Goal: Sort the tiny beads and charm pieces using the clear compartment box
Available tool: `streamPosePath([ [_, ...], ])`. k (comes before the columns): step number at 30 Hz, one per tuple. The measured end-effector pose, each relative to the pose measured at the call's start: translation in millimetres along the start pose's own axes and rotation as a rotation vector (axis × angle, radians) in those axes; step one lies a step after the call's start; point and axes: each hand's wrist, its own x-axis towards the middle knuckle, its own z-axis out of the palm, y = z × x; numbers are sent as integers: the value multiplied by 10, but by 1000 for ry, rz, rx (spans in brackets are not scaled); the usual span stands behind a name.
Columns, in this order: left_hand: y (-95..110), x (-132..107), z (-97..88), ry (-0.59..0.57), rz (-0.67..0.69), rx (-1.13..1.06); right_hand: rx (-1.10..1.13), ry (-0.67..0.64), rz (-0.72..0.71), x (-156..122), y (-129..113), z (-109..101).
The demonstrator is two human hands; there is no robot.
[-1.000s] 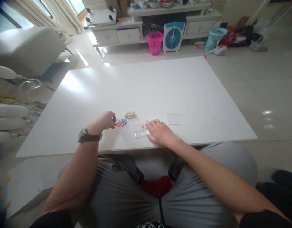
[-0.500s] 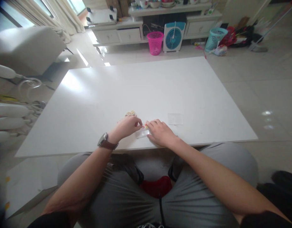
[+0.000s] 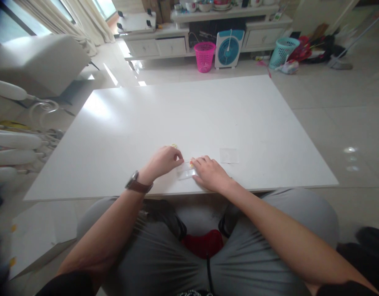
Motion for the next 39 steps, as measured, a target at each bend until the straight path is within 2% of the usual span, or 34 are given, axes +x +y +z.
streamPosePath([
  [2,-163,-44,-178,15,-69,13,-3,0,-4,-5,14,23],
  [5,-429,-115,-359,-99,-160,65,-2,1,-11,-12,34,51],
  [7,-556,-138,-377,-195,-221,116,0,-1,-12,-17,48,63],
  [9,-618,-132,-331,-239,-272,143,1,-5,-8,-19,62,70],
  [16,-596,-38,-165,-298,-316,176,1,-12,-2,-10,68,67],
  [31,-647,-90,-218,-246,-343,150,6,-8,-9,2,19,30],
  [39,-618,-62,-103,-270,-359,184,-5,-6,-7,-9,34,35],
])
